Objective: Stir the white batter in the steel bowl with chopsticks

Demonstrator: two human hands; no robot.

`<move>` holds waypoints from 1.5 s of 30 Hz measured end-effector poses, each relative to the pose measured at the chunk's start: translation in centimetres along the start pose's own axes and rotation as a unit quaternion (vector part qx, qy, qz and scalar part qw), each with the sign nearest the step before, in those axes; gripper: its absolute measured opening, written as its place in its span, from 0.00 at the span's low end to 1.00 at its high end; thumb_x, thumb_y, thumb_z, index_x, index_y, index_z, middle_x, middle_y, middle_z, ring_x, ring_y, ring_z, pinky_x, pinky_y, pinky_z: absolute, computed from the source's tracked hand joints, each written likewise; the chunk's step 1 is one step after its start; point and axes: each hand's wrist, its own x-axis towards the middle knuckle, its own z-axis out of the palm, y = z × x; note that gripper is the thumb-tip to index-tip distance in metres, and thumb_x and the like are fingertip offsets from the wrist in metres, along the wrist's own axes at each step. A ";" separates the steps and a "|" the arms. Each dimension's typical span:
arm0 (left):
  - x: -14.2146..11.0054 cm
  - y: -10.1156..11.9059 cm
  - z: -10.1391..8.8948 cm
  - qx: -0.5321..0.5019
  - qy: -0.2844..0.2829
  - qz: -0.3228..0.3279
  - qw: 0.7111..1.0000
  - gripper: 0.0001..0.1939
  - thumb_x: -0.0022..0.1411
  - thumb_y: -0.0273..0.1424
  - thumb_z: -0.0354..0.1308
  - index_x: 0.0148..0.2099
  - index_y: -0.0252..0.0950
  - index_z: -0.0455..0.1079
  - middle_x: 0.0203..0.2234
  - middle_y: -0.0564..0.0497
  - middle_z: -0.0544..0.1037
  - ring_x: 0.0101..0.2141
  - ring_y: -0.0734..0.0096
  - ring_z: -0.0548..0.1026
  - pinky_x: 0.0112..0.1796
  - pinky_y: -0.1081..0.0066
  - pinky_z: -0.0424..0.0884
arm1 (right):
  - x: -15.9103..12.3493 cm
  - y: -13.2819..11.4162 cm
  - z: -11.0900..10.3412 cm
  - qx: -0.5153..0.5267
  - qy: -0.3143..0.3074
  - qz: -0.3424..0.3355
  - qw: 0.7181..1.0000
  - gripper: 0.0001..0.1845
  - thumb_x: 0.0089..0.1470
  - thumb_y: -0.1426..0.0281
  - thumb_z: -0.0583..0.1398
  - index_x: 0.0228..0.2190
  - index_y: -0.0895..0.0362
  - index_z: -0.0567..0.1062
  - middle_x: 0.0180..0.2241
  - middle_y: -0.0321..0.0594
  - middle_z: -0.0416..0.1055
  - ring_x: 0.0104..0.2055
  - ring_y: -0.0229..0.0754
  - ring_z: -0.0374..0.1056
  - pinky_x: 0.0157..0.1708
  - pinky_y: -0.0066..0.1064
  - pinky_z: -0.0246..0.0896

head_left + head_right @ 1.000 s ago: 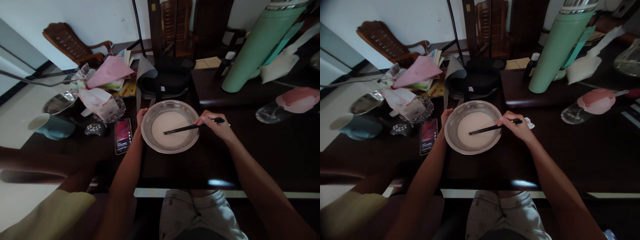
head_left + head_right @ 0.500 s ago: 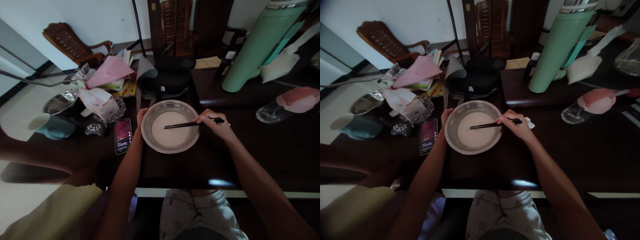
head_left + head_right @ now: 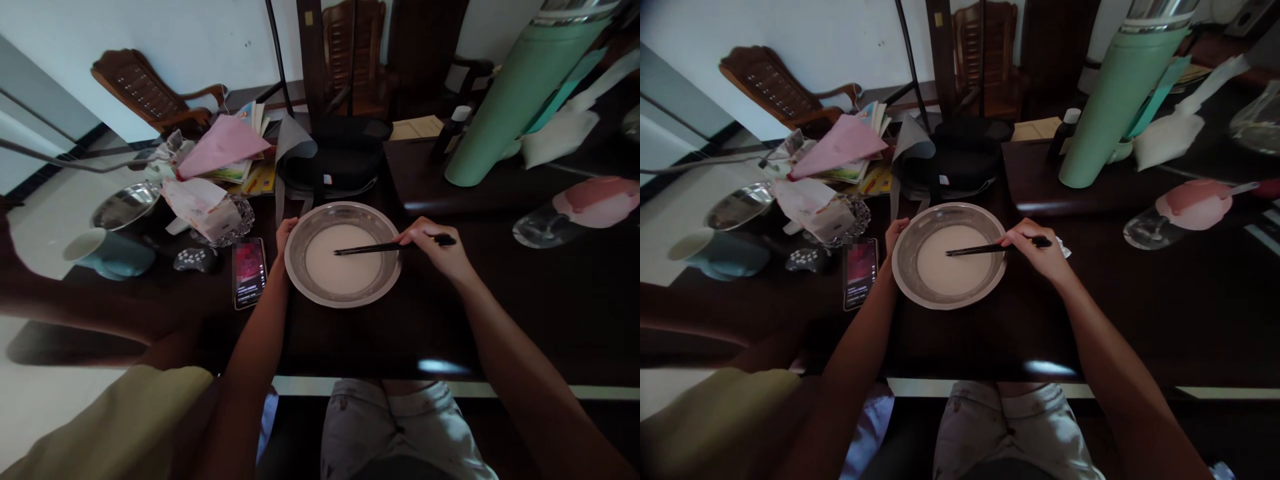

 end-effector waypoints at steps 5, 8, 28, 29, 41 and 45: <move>-0.3 0.1 0.1 0.017 -0.007 -0.006 1.000 0.13 0.58 0.31 0.53 0.25 0.34 0.74 0.16 0.51 0.76 0.18 0.70 0.73 0.23 0.73 0.70 | -0.2 0.0 -0.3 0.061 0.015 0.022 0.998 0.21 0.61 0.56 0.60 0.20 0.50 0.80 0.24 0.37 0.77 0.29 0.43 0.73 0.36 0.39 0.66; -0.4 0.2 0.1 0.021 -0.013 -0.007 1.000 0.14 0.58 0.31 0.52 0.25 0.34 0.74 0.16 0.51 0.76 0.18 0.70 0.73 0.23 0.73 0.70 | -0.1 0.0 0.0 0.030 -0.034 0.006 0.999 0.18 0.60 0.56 0.61 0.23 0.50 0.81 0.27 0.38 0.79 0.32 0.44 0.73 0.37 0.39 0.66; -0.5 0.2 0.2 0.017 -0.007 -0.012 1.000 0.15 0.61 0.31 0.51 0.27 0.34 0.76 0.17 0.51 0.76 0.23 0.66 0.78 0.32 0.70 0.74 | -0.1 -0.1 -0.4 0.043 0.033 0.019 0.998 0.20 0.61 0.56 0.61 0.21 0.50 0.80 0.24 0.36 0.77 0.30 0.42 0.73 0.38 0.37 0.65; -0.4 0.2 0.1 0.021 -0.010 -0.015 1.000 0.15 0.61 0.31 0.51 0.28 0.33 0.76 0.17 0.51 0.77 0.22 0.66 0.77 0.32 0.70 0.74 | -0.1 -0.1 -0.4 0.055 0.025 0.024 0.998 0.21 0.61 0.56 0.60 0.20 0.51 0.80 0.24 0.36 0.77 0.29 0.41 0.73 0.37 0.37 0.65; -0.4 0.1 0.1 0.024 -0.003 -0.007 1.000 0.10 0.57 0.32 0.54 0.27 0.37 0.74 0.15 0.52 0.76 0.25 0.61 0.79 0.32 0.66 0.75 | -0.1 -0.3 -0.5 0.042 0.032 0.035 0.998 0.22 0.60 0.53 0.60 0.20 0.51 0.79 0.24 0.38 0.77 0.30 0.43 0.74 0.39 0.39 0.68; -0.6 0.1 0.3 0.021 -0.002 -0.011 1.000 0.13 0.59 0.32 0.52 0.28 0.36 0.75 0.16 0.51 0.76 0.30 0.58 0.81 0.35 0.66 0.76 | -0.1 -0.5 0.2 0.017 -0.041 0.012 0.999 0.20 0.58 0.52 0.62 0.23 0.50 0.81 0.28 0.39 0.80 0.33 0.44 0.74 0.38 0.39 0.68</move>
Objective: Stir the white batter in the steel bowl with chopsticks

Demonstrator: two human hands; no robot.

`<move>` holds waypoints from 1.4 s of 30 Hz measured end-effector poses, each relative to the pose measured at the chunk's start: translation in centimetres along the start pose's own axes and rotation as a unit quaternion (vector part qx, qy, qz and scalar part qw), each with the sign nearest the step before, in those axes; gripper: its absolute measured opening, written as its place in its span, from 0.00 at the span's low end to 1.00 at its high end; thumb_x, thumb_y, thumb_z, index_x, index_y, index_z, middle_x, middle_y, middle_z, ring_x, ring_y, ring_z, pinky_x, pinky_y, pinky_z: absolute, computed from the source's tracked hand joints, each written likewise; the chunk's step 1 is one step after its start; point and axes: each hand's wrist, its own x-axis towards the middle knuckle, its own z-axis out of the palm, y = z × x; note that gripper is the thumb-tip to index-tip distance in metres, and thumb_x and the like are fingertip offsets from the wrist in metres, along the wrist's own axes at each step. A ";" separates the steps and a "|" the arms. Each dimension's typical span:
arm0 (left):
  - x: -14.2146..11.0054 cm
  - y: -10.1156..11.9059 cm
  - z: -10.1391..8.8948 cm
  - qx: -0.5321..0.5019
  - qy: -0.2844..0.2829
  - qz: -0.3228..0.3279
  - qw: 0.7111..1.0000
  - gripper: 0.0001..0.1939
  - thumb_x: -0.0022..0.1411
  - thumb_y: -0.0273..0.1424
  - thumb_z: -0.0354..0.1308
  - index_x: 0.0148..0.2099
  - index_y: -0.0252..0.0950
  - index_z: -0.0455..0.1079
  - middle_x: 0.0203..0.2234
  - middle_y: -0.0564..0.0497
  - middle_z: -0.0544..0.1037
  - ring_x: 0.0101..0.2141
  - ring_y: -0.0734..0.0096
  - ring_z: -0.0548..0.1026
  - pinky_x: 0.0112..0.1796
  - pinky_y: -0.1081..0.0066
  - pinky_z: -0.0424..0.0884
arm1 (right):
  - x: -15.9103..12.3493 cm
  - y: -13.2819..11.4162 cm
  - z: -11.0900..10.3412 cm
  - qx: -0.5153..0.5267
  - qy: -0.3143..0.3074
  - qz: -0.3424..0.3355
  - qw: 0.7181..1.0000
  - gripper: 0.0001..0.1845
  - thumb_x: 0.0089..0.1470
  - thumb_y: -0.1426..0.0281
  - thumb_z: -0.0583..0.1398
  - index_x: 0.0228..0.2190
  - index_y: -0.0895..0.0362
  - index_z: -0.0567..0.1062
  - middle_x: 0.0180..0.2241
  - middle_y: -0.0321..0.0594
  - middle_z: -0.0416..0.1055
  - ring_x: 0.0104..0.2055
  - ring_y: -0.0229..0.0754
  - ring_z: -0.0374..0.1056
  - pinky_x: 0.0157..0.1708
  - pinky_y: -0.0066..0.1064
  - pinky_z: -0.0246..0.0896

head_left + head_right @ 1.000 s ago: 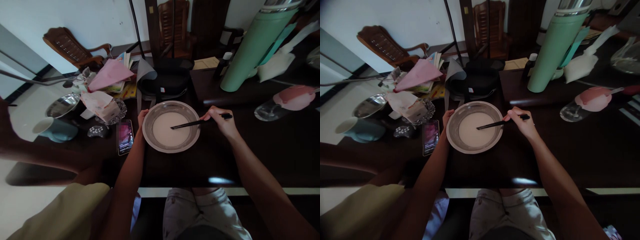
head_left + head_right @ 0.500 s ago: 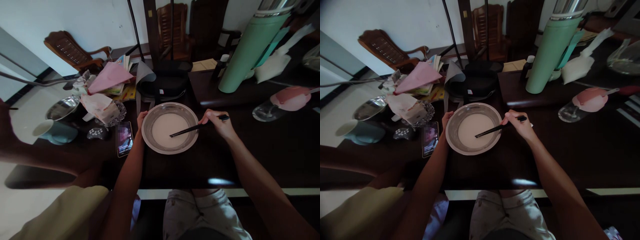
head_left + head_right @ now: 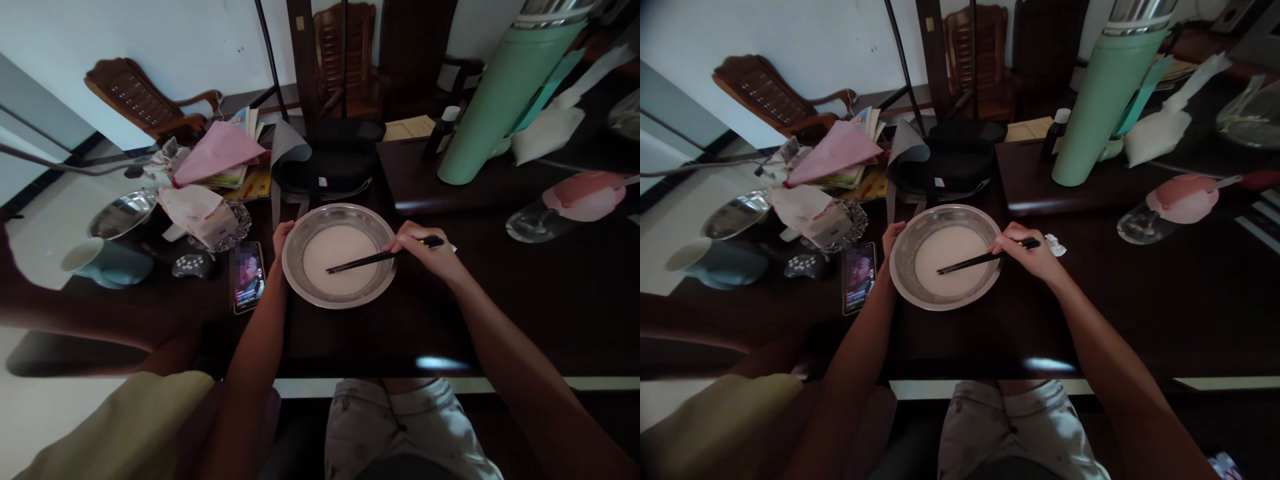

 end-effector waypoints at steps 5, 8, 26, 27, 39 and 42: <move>-0.2 0.1 0.2 -0.002 -0.006 -0.004 1.000 0.14 0.59 0.32 0.50 0.27 0.35 0.75 0.17 0.50 0.77 0.27 0.61 0.80 0.35 0.66 0.77 | 0.1 0.0 -0.6 -0.021 0.064 -0.006 0.998 0.19 0.58 0.52 0.62 0.23 0.49 0.81 0.28 0.38 0.80 0.34 0.45 0.73 0.40 0.40 0.67; -0.3 0.1 0.4 0.001 -0.005 -0.009 1.000 0.14 0.59 0.33 0.51 0.27 0.36 0.75 0.16 0.51 0.76 0.23 0.62 0.78 0.30 0.67 0.76 | 0.0 0.1 -1.2 0.038 0.078 0.020 0.996 0.21 0.59 0.54 0.62 0.20 0.51 0.80 0.24 0.37 0.77 0.29 0.42 0.74 0.37 0.38 0.67; -0.2 0.2 0.3 -0.006 -0.011 -0.016 1.000 0.16 0.61 0.32 0.50 0.27 0.36 0.77 0.16 0.52 0.76 0.21 0.66 0.76 0.27 0.69 0.73 | 0.1 0.1 -0.1 -0.015 -0.025 -0.019 0.999 0.16 0.59 0.56 0.62 0.25 0.50 0.82 0.29 0.39 0.81 0.35 0.45 0.74 0.38 0.39 0.68; -0.3 0.2 0.4 -0.005 -0.010 -0.015 1.000 0.16 0.61 0.32 0.50 0.27 0.36 0.76 0.17 0.52 0.77 0.21 0.66 0.77 0.27 0.70 0.73 | 0.2 0.2 0.0 -0.032 -0.025 -0.030 0.999 0.13 0.58 0.57 0.63 0.26 0.49 0.82 0.31 0.38 0.81 0.36 0.45 0.73 0.39 0.40 0.68; -0.3 0.2 0.2 0.005 -0.004 -0.009 1.000 0.10 0.58 0.33 0.54 0.29 0.36 0.75 0.16 0.54 0.76 0.18 0.66 0.75 0.25 0.69 0.73 | 0.0 -0.2 0.2 -0.016 -0.027 -0.020 0.999 0.16 0.59 0.56 0.62 0.24 0.49 0.82 0.29 0.38 0.80 0.34 0.45 0.73 0.38 0.40 0.68; -0.2 0.3 0.1 0.003 -0.008 -0.016 1.000 0.10 0.57 0.33 0.55 0.28 0.36 0.75 0.17 0.53 0.77 0.19 0.67 0.75 0.25 0.69 0.73 | 0.1 0.0 0.0 -0.046 0.018 -0.035 0.998 0.13 0.58 0.57 0.63 0.26 0.48 0.82 0.30 0.37 0.81 0.36 0.46 0.72 0.39 0.41 0.66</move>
